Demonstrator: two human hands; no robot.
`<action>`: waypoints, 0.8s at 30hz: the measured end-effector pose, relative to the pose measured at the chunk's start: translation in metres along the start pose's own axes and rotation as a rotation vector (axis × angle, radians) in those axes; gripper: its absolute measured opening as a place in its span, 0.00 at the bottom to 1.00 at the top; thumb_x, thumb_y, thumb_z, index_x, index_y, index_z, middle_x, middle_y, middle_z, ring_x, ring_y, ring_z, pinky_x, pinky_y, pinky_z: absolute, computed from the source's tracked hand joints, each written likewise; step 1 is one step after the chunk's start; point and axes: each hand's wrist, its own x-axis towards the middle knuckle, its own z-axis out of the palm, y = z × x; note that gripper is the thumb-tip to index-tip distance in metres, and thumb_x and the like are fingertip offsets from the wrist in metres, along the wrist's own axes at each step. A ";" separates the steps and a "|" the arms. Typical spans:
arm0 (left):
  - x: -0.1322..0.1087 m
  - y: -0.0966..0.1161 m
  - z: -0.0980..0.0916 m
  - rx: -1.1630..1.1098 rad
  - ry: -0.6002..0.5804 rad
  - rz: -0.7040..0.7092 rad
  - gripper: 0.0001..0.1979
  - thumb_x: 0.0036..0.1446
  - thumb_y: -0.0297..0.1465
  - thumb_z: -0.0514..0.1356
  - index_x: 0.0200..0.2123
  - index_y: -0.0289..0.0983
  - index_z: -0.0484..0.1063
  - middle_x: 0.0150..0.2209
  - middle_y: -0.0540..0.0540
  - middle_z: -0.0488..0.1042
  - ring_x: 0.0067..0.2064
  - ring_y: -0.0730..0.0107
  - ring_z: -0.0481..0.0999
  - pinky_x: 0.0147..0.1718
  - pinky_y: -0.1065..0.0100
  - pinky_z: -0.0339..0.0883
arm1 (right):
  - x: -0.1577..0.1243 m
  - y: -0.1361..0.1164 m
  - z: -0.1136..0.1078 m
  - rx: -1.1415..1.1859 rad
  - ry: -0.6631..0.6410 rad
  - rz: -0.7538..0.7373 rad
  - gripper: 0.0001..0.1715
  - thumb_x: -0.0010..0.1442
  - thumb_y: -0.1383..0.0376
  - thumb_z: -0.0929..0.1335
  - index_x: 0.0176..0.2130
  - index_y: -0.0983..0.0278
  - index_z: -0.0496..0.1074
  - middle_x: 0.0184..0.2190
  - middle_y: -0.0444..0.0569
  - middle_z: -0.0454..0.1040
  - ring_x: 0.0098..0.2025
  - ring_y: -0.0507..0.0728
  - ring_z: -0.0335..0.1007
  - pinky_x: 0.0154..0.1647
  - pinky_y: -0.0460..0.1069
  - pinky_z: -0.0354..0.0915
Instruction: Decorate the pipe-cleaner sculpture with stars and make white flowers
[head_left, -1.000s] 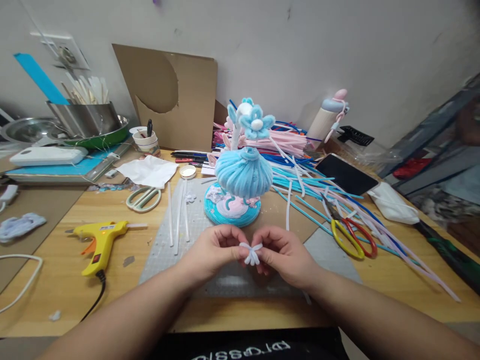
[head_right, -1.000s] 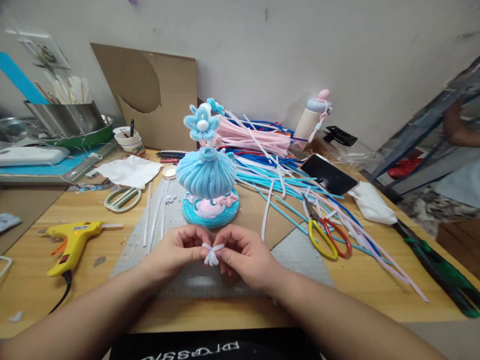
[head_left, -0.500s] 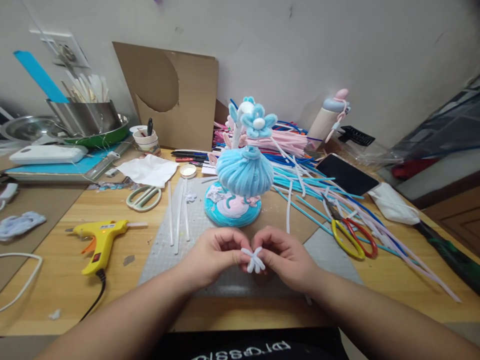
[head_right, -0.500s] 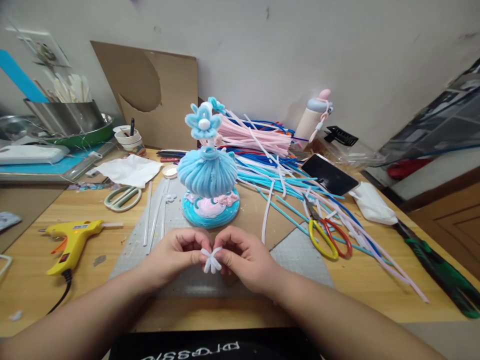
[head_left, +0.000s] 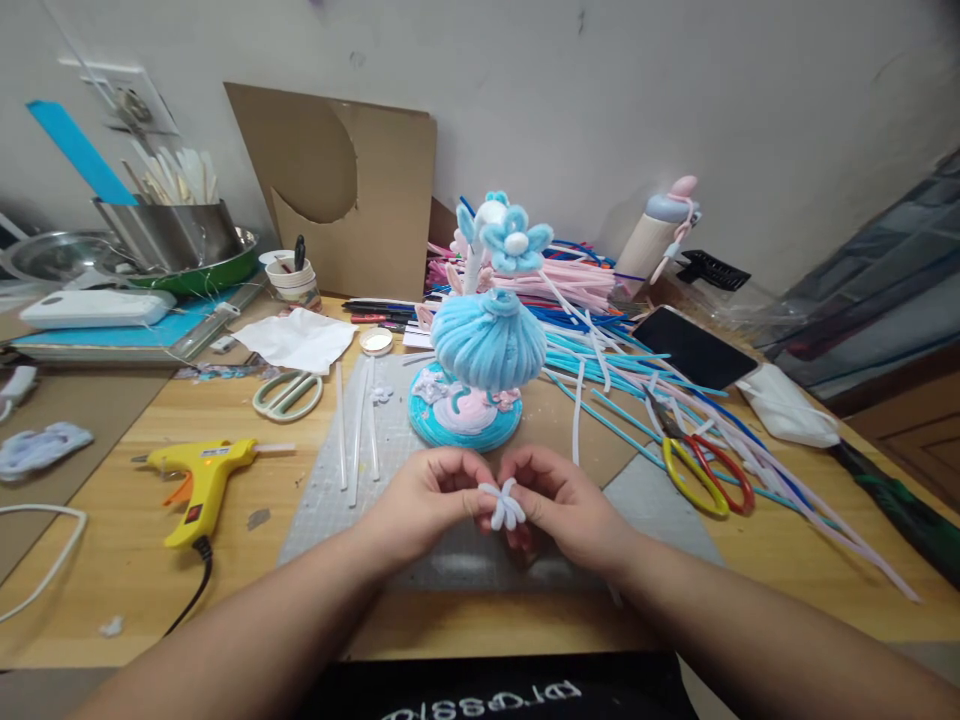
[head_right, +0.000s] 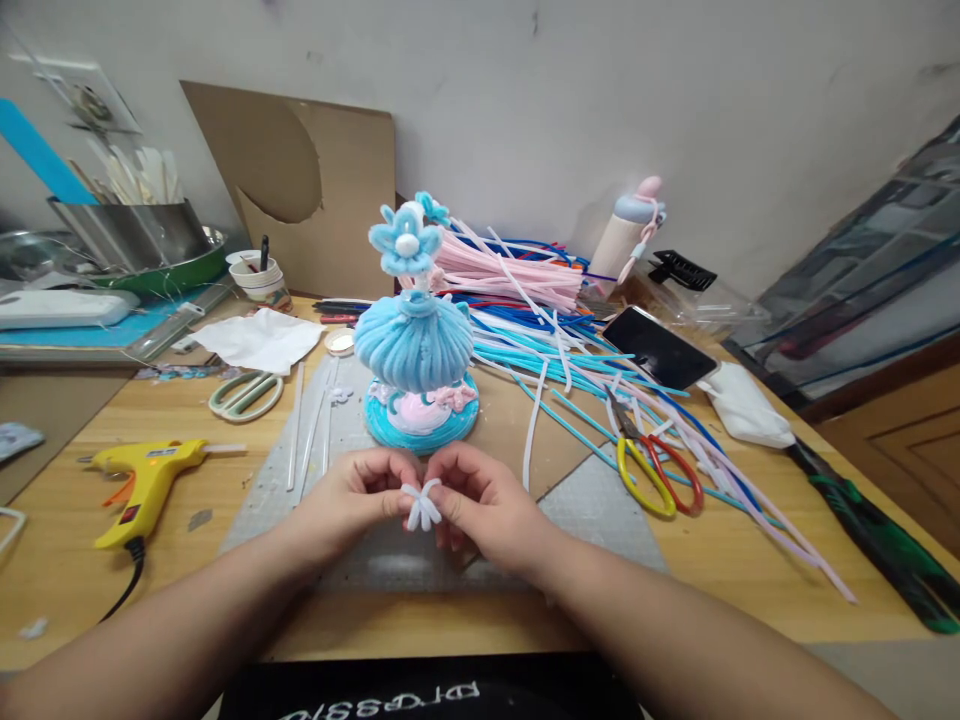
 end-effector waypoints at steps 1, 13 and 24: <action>0.001 0.000 0.000 0.008 0.030 0.018 0.12 0.44 0.33 0.69 0.25 0.32 0.71 0.22 0.50 0.73 0.24 0.75 0.71 0.27 0.72 0.64 | -0.001 -0.002 -0.001 -0.009 0.023 -0.040 0.17 0.58 0.51 0.67 0.38 0.62 0.64 0.23 0.42 0.71 0.19 0.49 0.64 0.17 0.43 0.60; 0.001 -0.001 -0.001 0.025 0.014 -0.019 0.11 0.45 0.34 0.68 0.26 0.33 0.71 0.22 0.50 0.74 0.24 0.75 0.71 0.28 0.72 0.64 | -0.007 -0.003 -0.003 -0.475 0.075 -0.315 0.08 0.64 0.61 0.63 0.38 0.61 0.69 0.29 0.46 0.70 0.27 0.51 0.66 0.29 0.47 0.63; 0.002 -0.007 0.001 -0.044 0.002 0.108 0.14 0.46 0.33 0.68 0.34 0.33 0.69 0.28 0.49 0.74 0.28 0.74 0.73 0.30 0.71 0.66 | -0.006 -0.003 0.000 -0.462 0.101 -0.332 0.06 0.63 0.62 0.64 0.34 0.61 0.66 0.29 0.46 0.72 0.30 0.53 0.69 0.32 0.48 0.64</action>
